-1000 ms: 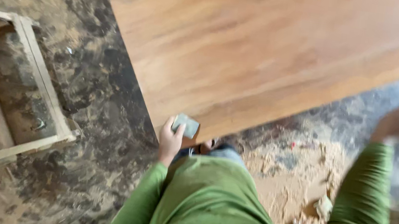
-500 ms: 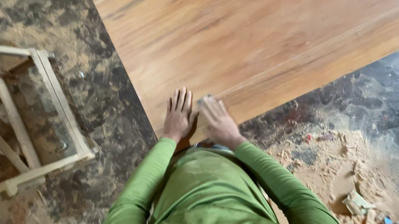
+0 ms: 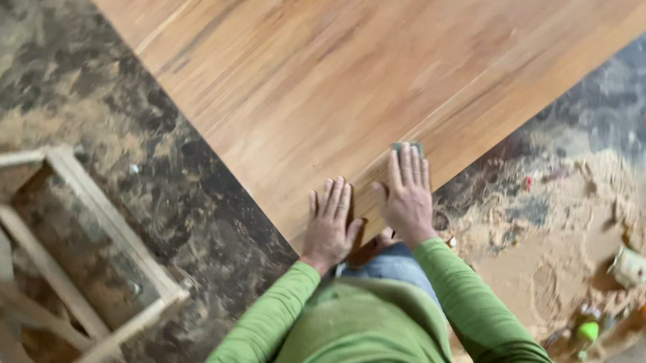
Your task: The person sands a large wooden board using a sanding block. They move the block back and forth across the surface, covering different areas of the board to smooth it.
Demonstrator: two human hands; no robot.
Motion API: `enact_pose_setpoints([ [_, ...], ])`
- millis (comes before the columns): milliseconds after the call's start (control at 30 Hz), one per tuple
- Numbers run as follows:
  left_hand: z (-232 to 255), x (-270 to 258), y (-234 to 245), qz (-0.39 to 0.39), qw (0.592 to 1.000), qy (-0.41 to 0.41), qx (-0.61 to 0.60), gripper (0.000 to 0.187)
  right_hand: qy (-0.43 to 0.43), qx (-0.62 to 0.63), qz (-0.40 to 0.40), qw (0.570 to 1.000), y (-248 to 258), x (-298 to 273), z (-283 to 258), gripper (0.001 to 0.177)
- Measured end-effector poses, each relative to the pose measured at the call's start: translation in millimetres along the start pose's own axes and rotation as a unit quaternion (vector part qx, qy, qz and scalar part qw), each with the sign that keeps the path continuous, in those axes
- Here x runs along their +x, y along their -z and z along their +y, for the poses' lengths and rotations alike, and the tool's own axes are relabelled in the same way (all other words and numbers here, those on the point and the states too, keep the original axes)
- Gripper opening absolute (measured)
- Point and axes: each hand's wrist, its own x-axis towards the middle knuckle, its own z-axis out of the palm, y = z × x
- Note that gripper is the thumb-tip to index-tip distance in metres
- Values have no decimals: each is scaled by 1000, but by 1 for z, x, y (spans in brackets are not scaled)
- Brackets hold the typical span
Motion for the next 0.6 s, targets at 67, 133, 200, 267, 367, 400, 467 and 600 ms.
enact_pose_setpoints([
  [67, -7, 6, 9, -10, 999, -25, -34, 80, -37, 3, 27, 999, 2, 6, -10, 74],
  [133, -14, 20, 14, -11, 998, -51, -35, 80, -73, 13, 55, 996, -2, 13, -22, 72],
  [200, -27, 23, 16, -21, 997, -75, -28, 80, -126, 28, 81, 988, -8, 5, -37, 70],
  [267, -31, 28, 15, -34, 995, -90, -17, 80, -169, 31, 89, 981, -15, 4, -42, 70],
  [367, -37, 21, 18, -48, 994, -100, -25, 76, -198, 21, 103, 975, -26, -9, -68, 72],
  [400, -39, 29, 18, -45, 992, -112, -19, 75, -203, 14, 112, 973, -27, -10, -72, 74],
  [467, -43, 13, 23, -56, 990, -125, -11, 74, -209, 24, 112, 971, -33, -29, -93, 72],
  [600, -49, 22, 24, -39, 985, -157, 67, 68, -204, -40, 68, 976, -40, -46, -116, 68],
])
